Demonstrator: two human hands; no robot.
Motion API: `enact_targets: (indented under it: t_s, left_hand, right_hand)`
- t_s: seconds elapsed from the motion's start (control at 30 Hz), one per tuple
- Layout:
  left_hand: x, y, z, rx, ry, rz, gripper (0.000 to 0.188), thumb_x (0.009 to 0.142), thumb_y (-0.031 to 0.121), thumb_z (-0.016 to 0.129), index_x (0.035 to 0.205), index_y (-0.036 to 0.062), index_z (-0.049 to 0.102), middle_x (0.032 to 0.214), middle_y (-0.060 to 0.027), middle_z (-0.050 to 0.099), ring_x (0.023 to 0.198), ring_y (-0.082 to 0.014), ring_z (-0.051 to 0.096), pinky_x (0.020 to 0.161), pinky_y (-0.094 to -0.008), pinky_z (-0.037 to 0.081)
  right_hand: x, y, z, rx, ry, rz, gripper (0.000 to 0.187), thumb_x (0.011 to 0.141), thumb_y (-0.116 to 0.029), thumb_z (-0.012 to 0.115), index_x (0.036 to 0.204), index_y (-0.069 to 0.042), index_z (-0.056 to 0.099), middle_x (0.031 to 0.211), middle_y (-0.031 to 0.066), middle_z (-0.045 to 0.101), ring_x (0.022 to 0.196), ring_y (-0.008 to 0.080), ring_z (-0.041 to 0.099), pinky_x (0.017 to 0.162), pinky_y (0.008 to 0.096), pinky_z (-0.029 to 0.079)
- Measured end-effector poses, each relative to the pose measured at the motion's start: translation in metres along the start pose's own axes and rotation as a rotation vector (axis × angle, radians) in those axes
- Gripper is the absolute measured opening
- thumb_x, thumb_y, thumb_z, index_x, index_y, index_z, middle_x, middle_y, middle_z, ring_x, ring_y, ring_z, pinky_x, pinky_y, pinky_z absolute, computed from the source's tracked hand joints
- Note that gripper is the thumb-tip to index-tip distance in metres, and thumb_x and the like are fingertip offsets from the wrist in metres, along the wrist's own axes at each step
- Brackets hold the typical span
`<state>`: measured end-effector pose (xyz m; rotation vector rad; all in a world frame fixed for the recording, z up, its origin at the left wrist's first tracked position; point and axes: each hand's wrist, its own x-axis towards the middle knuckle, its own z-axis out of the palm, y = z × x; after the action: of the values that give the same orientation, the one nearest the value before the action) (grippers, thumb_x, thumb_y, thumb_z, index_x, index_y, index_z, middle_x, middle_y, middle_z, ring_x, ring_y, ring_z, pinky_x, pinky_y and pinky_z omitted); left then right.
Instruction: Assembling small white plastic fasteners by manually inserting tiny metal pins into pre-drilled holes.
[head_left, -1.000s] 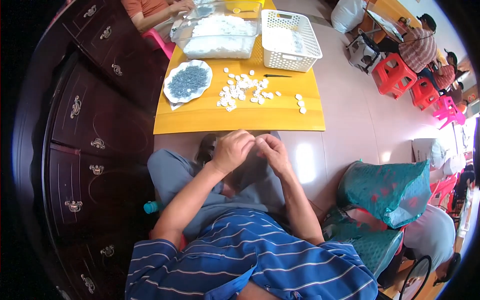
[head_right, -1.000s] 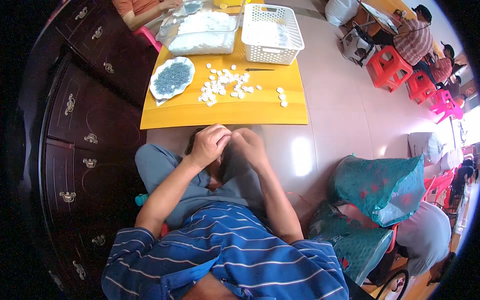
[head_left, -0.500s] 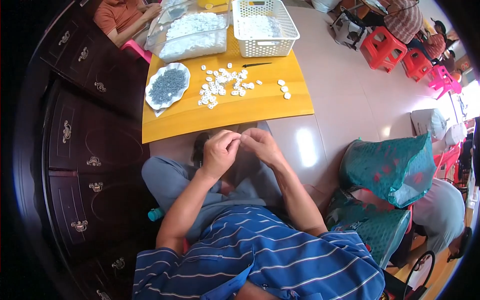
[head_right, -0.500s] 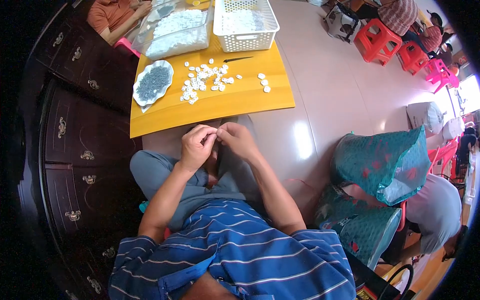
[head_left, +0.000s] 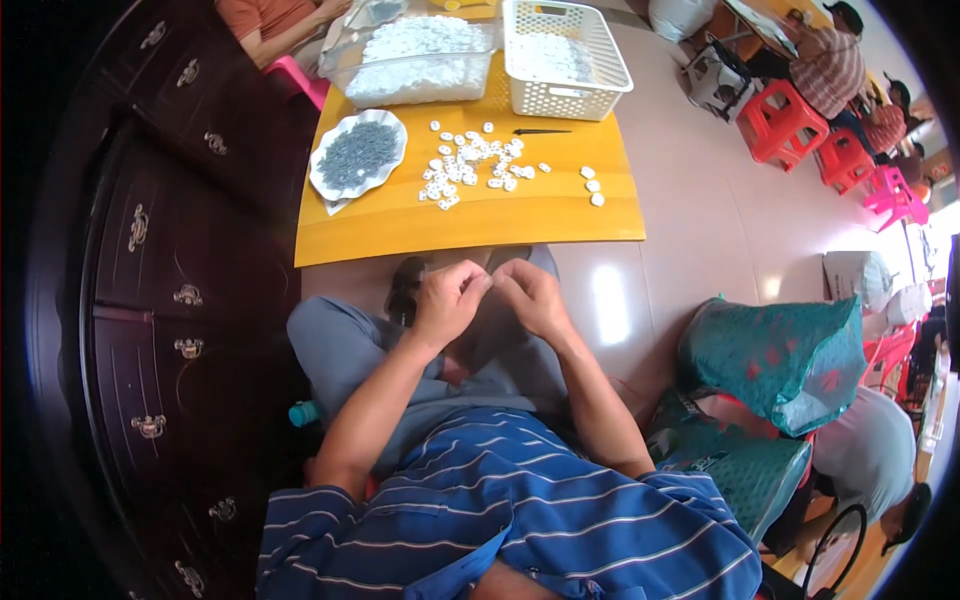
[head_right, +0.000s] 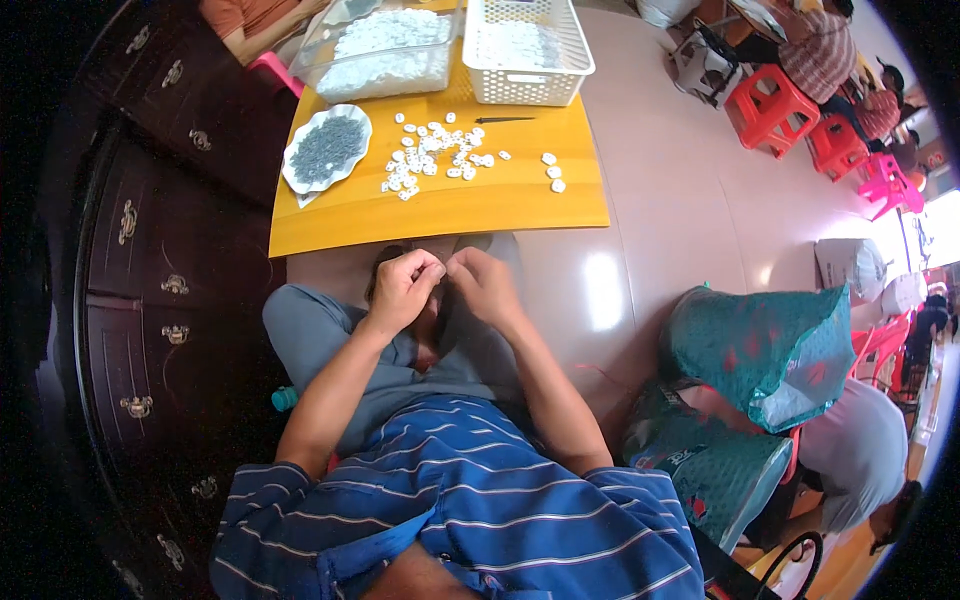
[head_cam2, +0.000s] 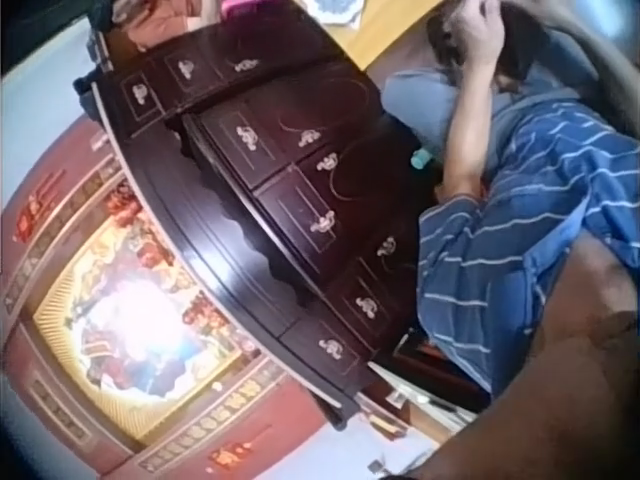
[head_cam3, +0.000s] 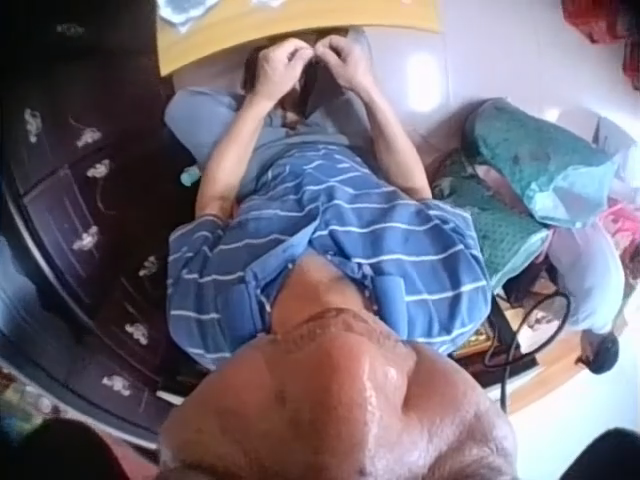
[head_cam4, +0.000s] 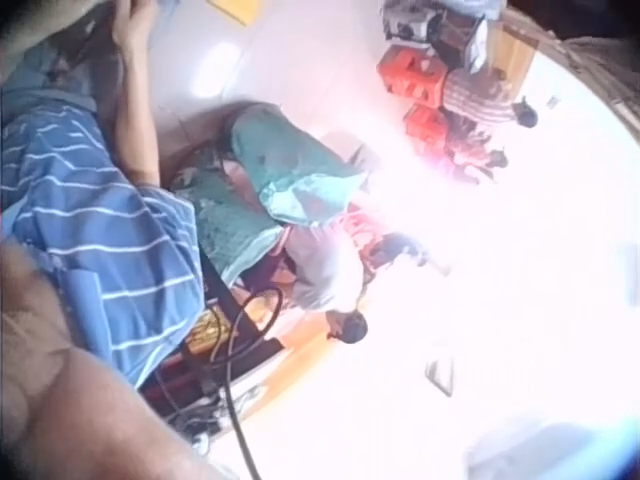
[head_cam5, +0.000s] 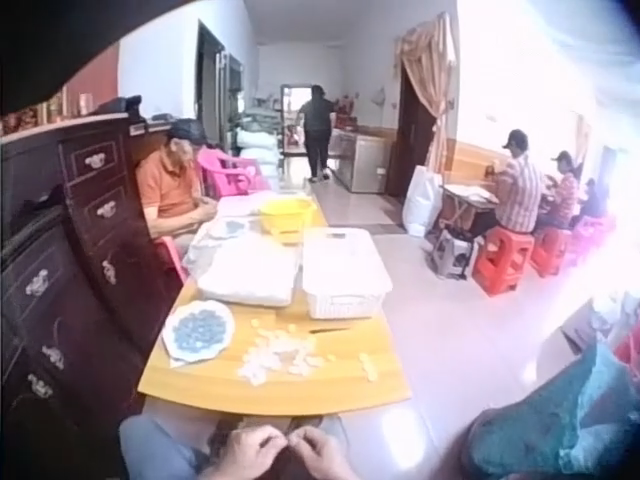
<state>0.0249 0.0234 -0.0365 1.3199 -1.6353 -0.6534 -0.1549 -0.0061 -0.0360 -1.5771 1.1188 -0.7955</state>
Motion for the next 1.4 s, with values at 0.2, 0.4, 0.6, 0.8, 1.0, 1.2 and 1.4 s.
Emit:
enact_targets:
  t_s: [0.2,0.4,0.6,0.8,1.0,1.2,1.4]
  left_hand:
    - [-0.011,-0.007,-0.005,-0.272,-0.095,-0.38,0.015,0.101,0.012,0.062,0.092,0.0018,0.068,0.074,-0.0013,0.065,0.063,-0.0056,0.059,0.055,-0.0229,0.047]
    - [-0.029,-0.038,-0.021,-0.516,0.01,-0.513,0.011,0.101,0.014,0.063,0.097,0.0045,0.066,0.081,0.0007,0.063,0.061,-0.0034,0.053,0.055,-0.0195,0.045]
    - [-0.05,-0.05,-0.021,-0.591,-0.066,-0.601,0.013,0.1,0.015,0.062,0.094,0.0048,0.066,0.08,0.001,0.064,0.06,-0.0032,0.053,0.053,-0.0194,0.044]
    - [-0.077,-0.069,-0.016,-0.546,-0.084,-0.641,0.014,0.1,0.014,0.061,0.092,0.0046,0.066,0.078,0.0004,0.065,0.059,-0.0035,0.053,0.052,-0.0202,0.043]
    - [-0.09,-0.084,-0.015,-0.566,-0.076,-0.666,0.013,0.1,0.014,0.061,0.093,0.0045,0.066,0.079,0.0005,0.064,0.059,-0.0042,0.053,0.053,-0.0205,0.044]
    - [-0.093,-0.088,-0.008,-0.63,-0.089,-0.681,0.013,0.099,0.016,0.064,0.094,0.0041,0.067,0.078,0.0001,0.064,0.06,-0.0047,0.054,0.054,-0.021,0.045]
    - [-0.097,-0.09,-0.005,-0.617,-0.087,-0.673,0.014,0.097,0.017,0.065,0.093,0.0041,0.067,0.076,0.0,0.065,0.059,-0.0052,0.056,0.053,-0.022,0.046]
  right_hand:
    - [-0.002,-0.002,0.008,-0.111,0.06,-0.127,0.019,0.096,-0.02,0.062,0.099,-0.001,0.068,0.089,0.0198,0.07,0.085,0.0384,0.069,0.075,0.0417,0.054]
    - [0.036,-0.009,-0.015,-0.292,0.26,-0.222,0.016,0.095,-0.015,0.065,0.095,0.0,0.068,0.085,0.0175,0.07,0.077,0.0313,0.068,0.069,0.0383,0.053]
    - [0.112,-0.002,-0.04,-0.592,0.441,-0.368,0.013,0.093,-0.015,0.067,0.091,-0.002,0.07,0.088,0.0163,0.072,0.078,0.0344,0.07,0.069,0.0416,0.054]
    - [0.14,0.005,-0.035,-0.768,0.495,-0.296,0.015,0.091,-0.02,0.068,0.092,-0.005,0.072,0.093,0.0146,0.072,0.084,0.0375,0.069,0.075,0.0456,0.055]
    - [0.135,0.015,-0.037,-0.612,0.614,-0.389,0.013,0.092,-0.017,0.069,0.096,-0.005,0.073,0.091,0.0148,0.071,0.079,0.0326,0.069,0.072,0.0424,0.054]
    - [0.108,0.009,-0.025,-0.476,0.589,-0.323,0.009,0.091,-0.012,0.069,0.098,-0.009,0.073,0.089,0.0122,0.069,0.071,0.0311,0.067,0.065,0.0394,0.054]
    - [0.104,-0.009,0.019,-0.556,0.356,-0.507,0.014,0.09,-0.015,0.069,0.102,-0.011,0.074,0.093,0.0124,0.069,0.075,0.0321,0.069,0.067,0.0411,0.056]
